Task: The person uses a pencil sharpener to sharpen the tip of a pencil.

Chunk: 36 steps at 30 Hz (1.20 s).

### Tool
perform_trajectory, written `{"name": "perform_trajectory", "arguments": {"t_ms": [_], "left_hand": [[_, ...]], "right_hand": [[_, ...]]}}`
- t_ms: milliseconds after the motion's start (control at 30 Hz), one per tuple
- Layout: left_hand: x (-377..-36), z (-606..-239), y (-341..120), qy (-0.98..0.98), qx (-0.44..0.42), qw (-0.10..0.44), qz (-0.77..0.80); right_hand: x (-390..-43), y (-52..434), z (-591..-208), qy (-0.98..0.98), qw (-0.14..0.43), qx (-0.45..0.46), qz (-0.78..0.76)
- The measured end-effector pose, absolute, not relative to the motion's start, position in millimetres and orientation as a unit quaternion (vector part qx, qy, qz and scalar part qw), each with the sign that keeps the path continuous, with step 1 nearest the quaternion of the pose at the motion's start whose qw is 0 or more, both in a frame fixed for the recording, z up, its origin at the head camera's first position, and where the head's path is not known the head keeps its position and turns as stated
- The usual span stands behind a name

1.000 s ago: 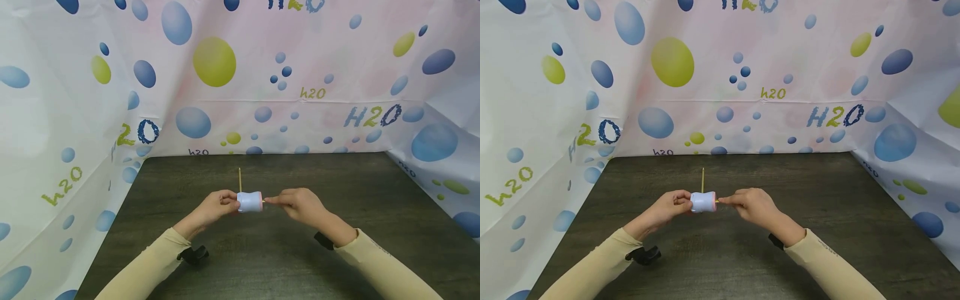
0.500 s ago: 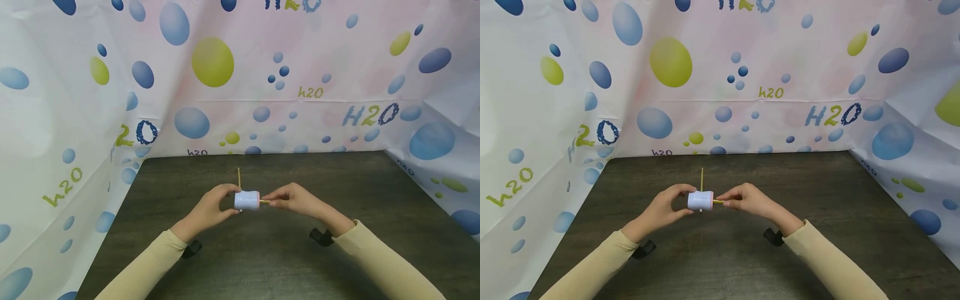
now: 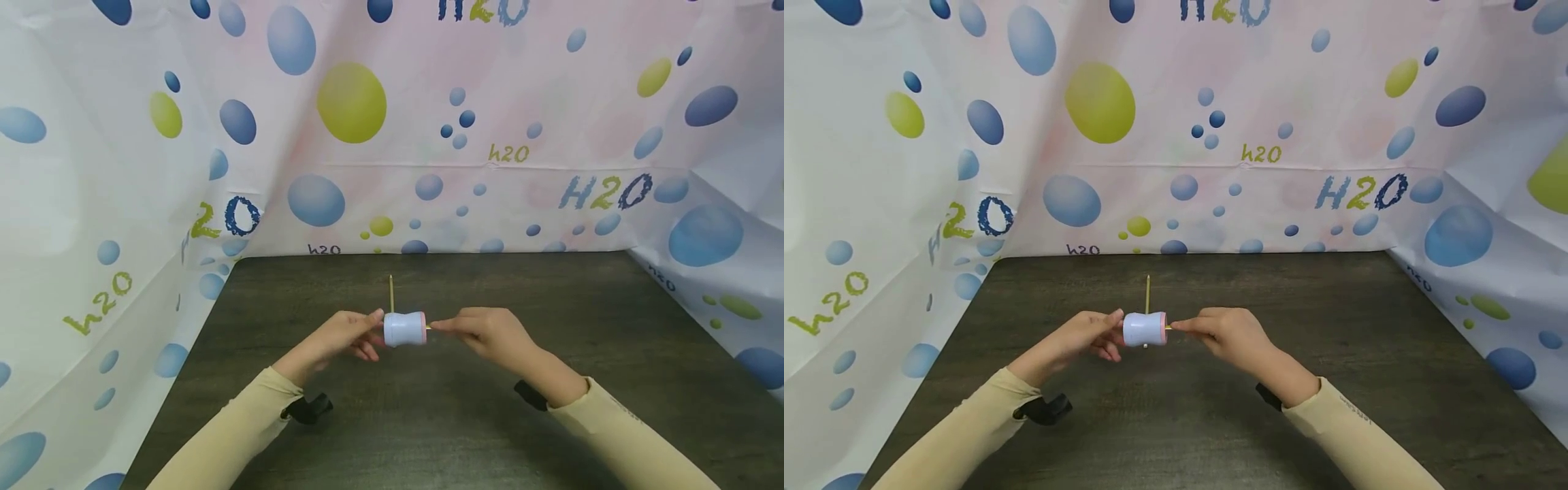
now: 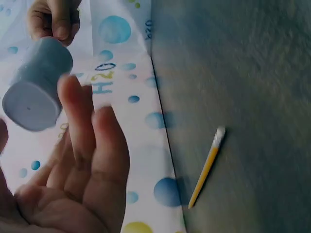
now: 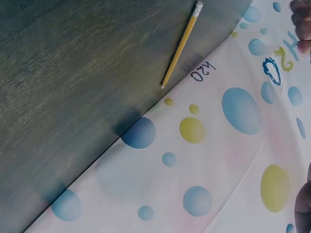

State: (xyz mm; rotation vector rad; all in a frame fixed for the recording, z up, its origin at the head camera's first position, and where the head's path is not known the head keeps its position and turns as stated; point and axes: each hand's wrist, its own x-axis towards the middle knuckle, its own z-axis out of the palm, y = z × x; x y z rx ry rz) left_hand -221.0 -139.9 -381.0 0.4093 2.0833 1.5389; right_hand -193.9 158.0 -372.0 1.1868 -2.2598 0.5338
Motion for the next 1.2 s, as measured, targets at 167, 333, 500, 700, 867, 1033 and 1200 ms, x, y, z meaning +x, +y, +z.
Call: {"name": "perform_trajectory", "arguments": {"t_ms": [167,333,500,700,867,1033,1200], "left_hand": [[-219,-382,-140,0.748,0.163,0.271,0.584],[-213,-379,-136,0.799,0.223,0.149,0.538],[-203,-383,-134,0.846,0.391,-0.101,0.347],[-204,-385,-131,0.831,0.429,-0.177,0.305],[-206,-379,-130,0.836,0.388,-0.095,0.376],[-209,-374,-134,0.802,0.275,0.057,0.528],[-215,-376,-138,0.782,0.162,0.210,0.565]], "right_hand": [[-195,152,-378,-0.816,0.297,0.458,0.192],[-196,153,-373,-0.856,0.147,0.411,0.277],[-206,158,-364,-0.852,-0.116,0.299,0.414],[-210,159,-369,-0.845,-0.134,0.280,0.435],[-203,158,-369,-0.862,-0.075,0.279,0.416],[-198,159,-369,-0.873,0.085,0.347,0.333],[-200,158,-372,-0.832,0.270,0.432,0.220]]}}
